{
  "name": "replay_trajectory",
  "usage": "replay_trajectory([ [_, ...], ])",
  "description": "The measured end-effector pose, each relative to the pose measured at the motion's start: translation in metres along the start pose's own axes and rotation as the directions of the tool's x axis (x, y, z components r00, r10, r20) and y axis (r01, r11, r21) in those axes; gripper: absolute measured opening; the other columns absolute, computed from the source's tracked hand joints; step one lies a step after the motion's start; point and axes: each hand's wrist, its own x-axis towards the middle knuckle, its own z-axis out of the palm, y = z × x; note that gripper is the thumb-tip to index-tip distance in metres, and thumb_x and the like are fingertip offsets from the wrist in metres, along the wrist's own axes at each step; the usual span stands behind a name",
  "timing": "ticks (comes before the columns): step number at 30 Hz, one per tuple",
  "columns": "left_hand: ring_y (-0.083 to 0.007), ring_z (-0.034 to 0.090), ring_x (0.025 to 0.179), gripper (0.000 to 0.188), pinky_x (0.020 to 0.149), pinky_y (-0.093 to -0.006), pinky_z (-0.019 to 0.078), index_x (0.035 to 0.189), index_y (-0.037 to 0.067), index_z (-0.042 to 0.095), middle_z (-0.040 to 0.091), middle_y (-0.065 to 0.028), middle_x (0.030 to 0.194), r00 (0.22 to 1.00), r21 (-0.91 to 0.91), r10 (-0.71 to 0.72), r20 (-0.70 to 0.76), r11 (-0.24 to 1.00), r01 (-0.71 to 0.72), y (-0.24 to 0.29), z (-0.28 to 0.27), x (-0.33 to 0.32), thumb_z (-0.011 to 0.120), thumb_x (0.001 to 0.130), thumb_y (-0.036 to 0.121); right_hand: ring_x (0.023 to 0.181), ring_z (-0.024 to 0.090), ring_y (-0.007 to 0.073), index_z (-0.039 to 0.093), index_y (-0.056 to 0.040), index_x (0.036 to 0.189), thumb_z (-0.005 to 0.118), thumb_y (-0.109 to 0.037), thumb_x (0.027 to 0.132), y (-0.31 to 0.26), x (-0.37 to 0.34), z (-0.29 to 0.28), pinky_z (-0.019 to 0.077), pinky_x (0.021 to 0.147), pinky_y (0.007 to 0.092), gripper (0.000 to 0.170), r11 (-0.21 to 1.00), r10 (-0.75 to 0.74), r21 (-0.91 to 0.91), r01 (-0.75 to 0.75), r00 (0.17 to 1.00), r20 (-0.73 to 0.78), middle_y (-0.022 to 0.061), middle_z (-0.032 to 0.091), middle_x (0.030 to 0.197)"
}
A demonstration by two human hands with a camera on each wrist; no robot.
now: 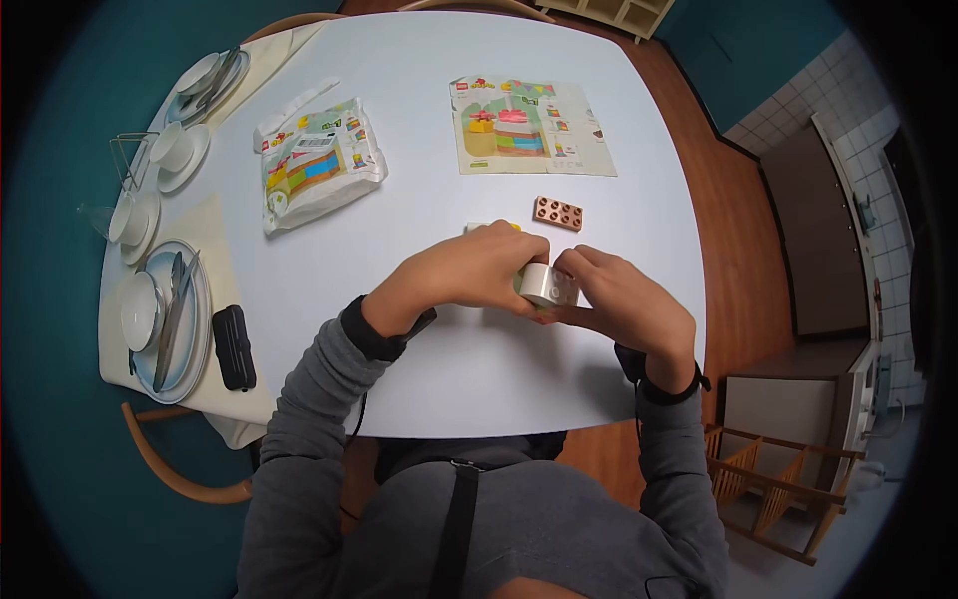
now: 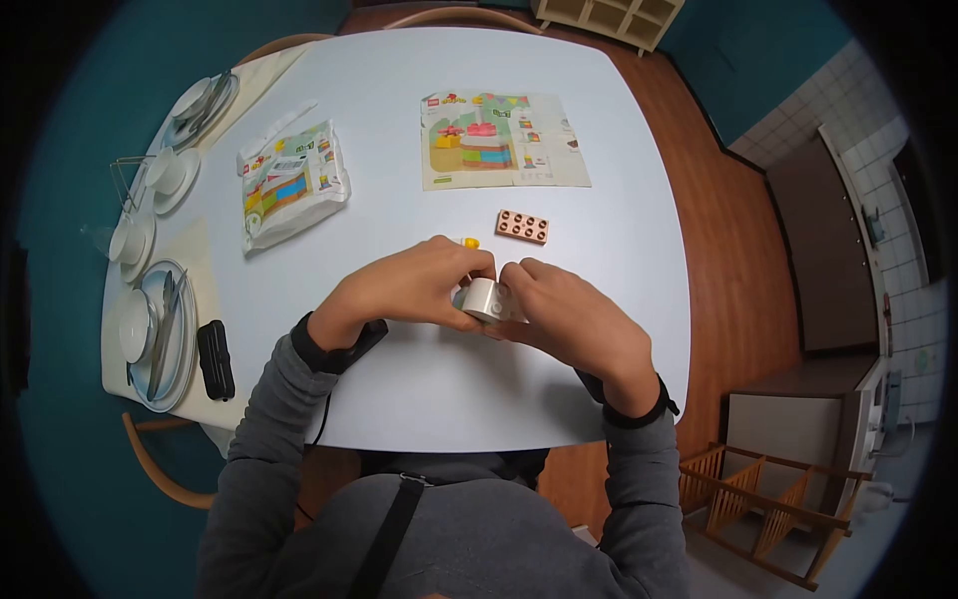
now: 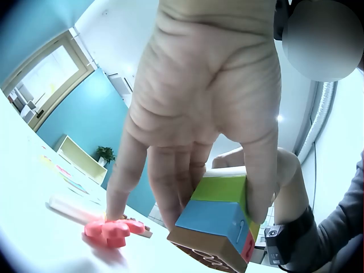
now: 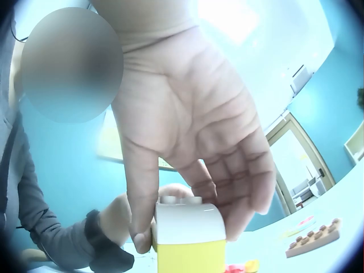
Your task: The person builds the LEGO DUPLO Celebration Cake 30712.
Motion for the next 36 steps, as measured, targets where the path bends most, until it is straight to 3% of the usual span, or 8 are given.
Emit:
replay_trajectory([
  [4,-0.0317,0.064,0.077,0.050,0.069,-0.0356,0.0488,0.090,-0.002,0.060,0.065,-0.0181,0.081,0.995,0.018,-0.066,0.069,0.998,0.065,-0.003,0.015,0.006,0.081,0.062,0.033,0.084,0.061,0.0341,0.056,0.0033,0.098,0.070,-0.025,0.079,-0.004,0.005,0.001,0.0494,0.074,0.0400,0.037,1.000,0.018,-0.016,-0.017,0.996,0.089,0.0185,0.062,0.085],
  [10,-0.0334,0.065,0.078,0.057,0.069,-0.0388,0.0494,0.095,-0.002,0.057,0.065,-0.0183,0.085,0.993,-0.009,-0.092,-0.068,0.996,0.092,-0.008,0.044,0.003,0.083,0.060,0.035,0.081,0.063,0.0356,0.059,0.0043,0.091,0.068,-0.024,0.080,0.011,0.005,0.003,0.0499,0.072,0.0409,0.032,1.000,0.020,-0.021,-0.017,0.988,0.156,0.0208,0.064,0.082],
  [12,-0.0335,0.064,0.080,0.061,0.070,-0.0391,0.0493,0.099,-0.002,0.053,0.065,-0.0182,0.087,0.979,-0.228,-0.195,-0.053,0.957,0.179,-0.004,0.048,0.001,0.084,0.060,0.033,0.081,0.063,0.0354,0.059,0.0039,0.092,0.068,-0.024,0.081,0.003,0.004,0.000,0.0499,0.072,0.0409,0.031,0.998,0.043,-0.050,-0.035,0.987,0.157,0.0205,0.064,0.082],
  [19,-0.0339,0.064,0.078,0.053,0.069,-0.0379,0.0490,0.096,0.000,0.051,0.064,-0.0177,0.084,0.984,-0.206,-0.077,-0.163,0.978,0.042,-0.001,0.063,-0.011,0.084,0.064,0.027,0.079,0.065,0.0335,0.060,0.0033,0.093,0.069,-0.022,0.080,0.012,0.001,-0.015,0.0508,0.071,0.0388,0.030,0.999,0.004,0.039,-0.019,0.936,0.351,0.0188,0.066,0.083],
  [22,-0.0332,0.064,0.078,0.050,0.069,-0.0379,0.0491,0.096,0.001,0.051,0.064,-0.0179,0.084,0.979,-0.123,-0.008,-0.204,0.992,-0.017,-0.003,0.061,-0.016,0.082,0.066,0.025,0.079,0.065,0.0329,0.061,0.0033,0.096,0.071,-0.023,0.080,0.021,0.000,-0.026,0.0510,0.071,0.0372,0.032,0.996,-0.026,0.094,0.001,0.964,0.266,0.0187,0.067,0.084],
  [26,-0.0306,0.064,0.080,0.043,0.070,-0.0372,0.0491,0.096,0.002,0.052,0.065,-0.0161,0.085,0.983,-0.177,-0.070,-0.171,0.983,0.039,0.002,0.057,-0.027,0.080,0.069,0.020,0.086,0.064,0.0319,0.059,0.0019,0.100,0.073,-0.023,0.079,0.036,-0.001,-0.039,0.0502,0.076,0.0363,0.035,0.962,0.256,-0.143,-0.231,0.947,0.196,0.0176,0.066,0.090],
  [33,-0.0267,0.065,0.081,0.037,0.072,-0.0335,0.0499,0.095,0.002,0.063,0.067,-0.0125,0.087,0.973,-0.179,-0.114,-0.199,0.981,0.078,0.004,0.058,-0.032,0.080,0.068,0.019,0.093,0.058,0.0337,0.056,0.0017,0.099,0.074,-0.019,0.076,0.070,0.017,-0.002,0.0467,0.081,0.0386,0.036,0.937,0.301,-0.234,-0.258,0.939,0.169,0.0177,0.061,0.098],
  [36,-0.0237,0.066,0.081,0.037,0.071,-0.0309,0.0500,0.096,0.005,0.065,0.068,-0.0113,0.088,0.970,-0.192,-0.127,-0.206,0.978,0.088,0.000,0.061,-0.032,0.081,0.068,0.024,0.092,0.058,0.0341,0.057,0.0017,0.100,0.074,-0.018,0.075,0.077,0.027,-0.003,0.0468,0.080,0.0387,0.036,0.977,0.147,-0.161,-0.140,0.989,0.028,0.0178,0.060,0.099],
])
